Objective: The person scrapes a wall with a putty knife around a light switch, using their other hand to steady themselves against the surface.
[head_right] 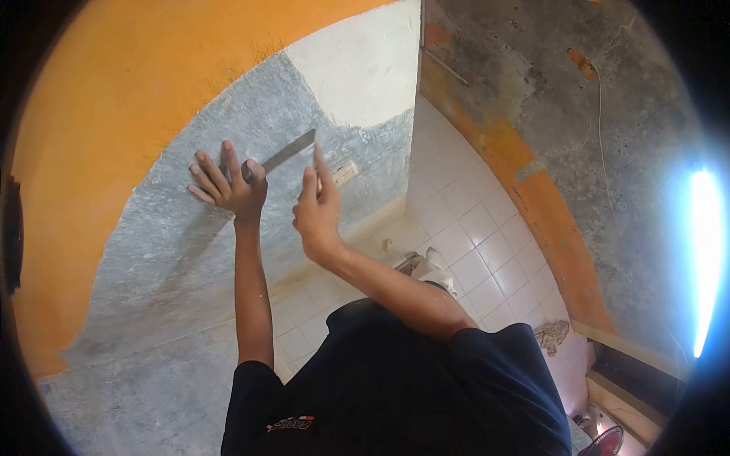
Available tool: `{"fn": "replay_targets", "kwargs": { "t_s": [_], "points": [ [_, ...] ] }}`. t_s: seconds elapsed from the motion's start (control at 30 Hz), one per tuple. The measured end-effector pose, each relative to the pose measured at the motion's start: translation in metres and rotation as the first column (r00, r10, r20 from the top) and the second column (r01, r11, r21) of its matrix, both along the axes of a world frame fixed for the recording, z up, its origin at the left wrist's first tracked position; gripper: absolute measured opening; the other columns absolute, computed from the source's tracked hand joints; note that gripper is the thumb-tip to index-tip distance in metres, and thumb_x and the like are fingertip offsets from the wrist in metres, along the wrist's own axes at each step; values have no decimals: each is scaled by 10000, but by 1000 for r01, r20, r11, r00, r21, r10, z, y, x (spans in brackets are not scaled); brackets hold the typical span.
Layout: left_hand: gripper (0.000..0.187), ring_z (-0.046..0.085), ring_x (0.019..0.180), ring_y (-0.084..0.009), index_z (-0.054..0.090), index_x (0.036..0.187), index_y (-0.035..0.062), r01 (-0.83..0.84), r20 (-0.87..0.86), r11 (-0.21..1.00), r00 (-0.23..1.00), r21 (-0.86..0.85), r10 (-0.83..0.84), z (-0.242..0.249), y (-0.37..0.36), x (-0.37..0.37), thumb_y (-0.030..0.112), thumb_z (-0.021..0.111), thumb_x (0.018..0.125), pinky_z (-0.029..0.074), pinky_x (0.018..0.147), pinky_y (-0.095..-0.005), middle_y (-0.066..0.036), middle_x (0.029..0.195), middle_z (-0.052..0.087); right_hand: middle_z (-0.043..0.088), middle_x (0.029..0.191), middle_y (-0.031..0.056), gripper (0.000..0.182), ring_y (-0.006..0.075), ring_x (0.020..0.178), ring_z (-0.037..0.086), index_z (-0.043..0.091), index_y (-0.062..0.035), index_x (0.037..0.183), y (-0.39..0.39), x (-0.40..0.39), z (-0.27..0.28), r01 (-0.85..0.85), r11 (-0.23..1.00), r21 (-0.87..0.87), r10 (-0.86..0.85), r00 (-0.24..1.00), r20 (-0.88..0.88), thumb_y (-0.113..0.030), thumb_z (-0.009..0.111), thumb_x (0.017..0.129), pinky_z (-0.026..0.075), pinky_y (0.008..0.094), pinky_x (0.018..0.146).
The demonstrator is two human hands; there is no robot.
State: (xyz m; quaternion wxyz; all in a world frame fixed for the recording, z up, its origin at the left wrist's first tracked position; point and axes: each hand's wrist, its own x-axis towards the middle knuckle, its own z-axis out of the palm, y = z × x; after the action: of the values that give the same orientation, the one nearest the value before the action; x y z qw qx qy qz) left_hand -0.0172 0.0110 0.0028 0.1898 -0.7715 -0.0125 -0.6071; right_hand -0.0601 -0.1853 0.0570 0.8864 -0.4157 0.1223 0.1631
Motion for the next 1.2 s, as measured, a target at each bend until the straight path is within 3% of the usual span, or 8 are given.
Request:
{"fn": "replay_targets", "kwargs": {
  "t_s": [0.2,0.27,0.33,0.77,1.03,1.1,1.13,1.2],
  "points": [
    [492,244,1542,-386,683,1363,268,-36,1,998,999,-50,36,-3,-1,1,417,540,916,9,1237,-604,-182,1608,409,331,696,-71,536,41,516,317,332,-272,1610,8,0,-9,71,996,-54,-69,997,35,-354,473,1100,264,216,422],
    [491,252,1539,-383,684,1362,271,-32,7,998,999,-57,32,-3,-1,1,413,542,913,13,1238,-600,-177,1605,416,342,689,-68,543,41,507,314,334,-266,1610,10,-16,-2,-84,994,-63,90,990,108,-363,480,1097,269,210,417],
    [490,260,1537,-381,685,1361,275,-28,10,997,1000,-67,29,-3,-1,2,409,545,910,17,1239,-597,-172,1602,423,346,699,-63,550,42,515,321,336,-264,1609,3,12,-7,67,994,-86,-63,997,50,-367,492,1092,285,209,424],
    [487,288,1526,-375,686,1359,277,-26,19,999,999,-47,27,-3,-1,2,384,532,909,17,1242,-592,-159,1588,449,321,626,-55,517,53,456,333,347,-274,1604,11,12,4,106,993,47,-105,994,-24,-296,465,1102,304,238,381],
    [508,303,1518,-378,673,1378,276,-27,7,998,1000,-53,28,0,-3,1,368,573,888,21,1242,-594,-155,1591,447,346,653,-47,514,61,484,323,349,-284,1597,6,7,-6,94,996,-3,-94,995,-18,-319,468,1098,282,222,410],
    [520,295,1521,-381,669,1383,271,-34,9,998,999,-52,35,0,-4,0,370,588,879,22,1241,-596,-158,1592,444,341,654,-50,533,64,492,324,328,-283,1606,3,-3,-7,-32,996,-88,32,999,-5,-322,479,1096,283,229,414],
    [520,295,1521,-381,669,1383,271,-33,9,998,999,-50,33,-1,-3,-1,370,588,879,22,1241,-596,-158,1592,444,326,658,-55,550,64,501,318,316,-278,1611,1,23,-17,109,992,-65,-111,994,-26,-332,492,1093,281,235,423],
    [530,285,1525,-390,667,1386,267,-24,-5,999,1000,-33,24,-1,0,-2,363,596,870,23,1239,-600,-165,1594,439,332,665,-55,552,64,506,328,319,-268,1610,-6,30,-24,107,994,-7,-108,993,-53,-339,494,1092,279,235,429]
  ]
}}
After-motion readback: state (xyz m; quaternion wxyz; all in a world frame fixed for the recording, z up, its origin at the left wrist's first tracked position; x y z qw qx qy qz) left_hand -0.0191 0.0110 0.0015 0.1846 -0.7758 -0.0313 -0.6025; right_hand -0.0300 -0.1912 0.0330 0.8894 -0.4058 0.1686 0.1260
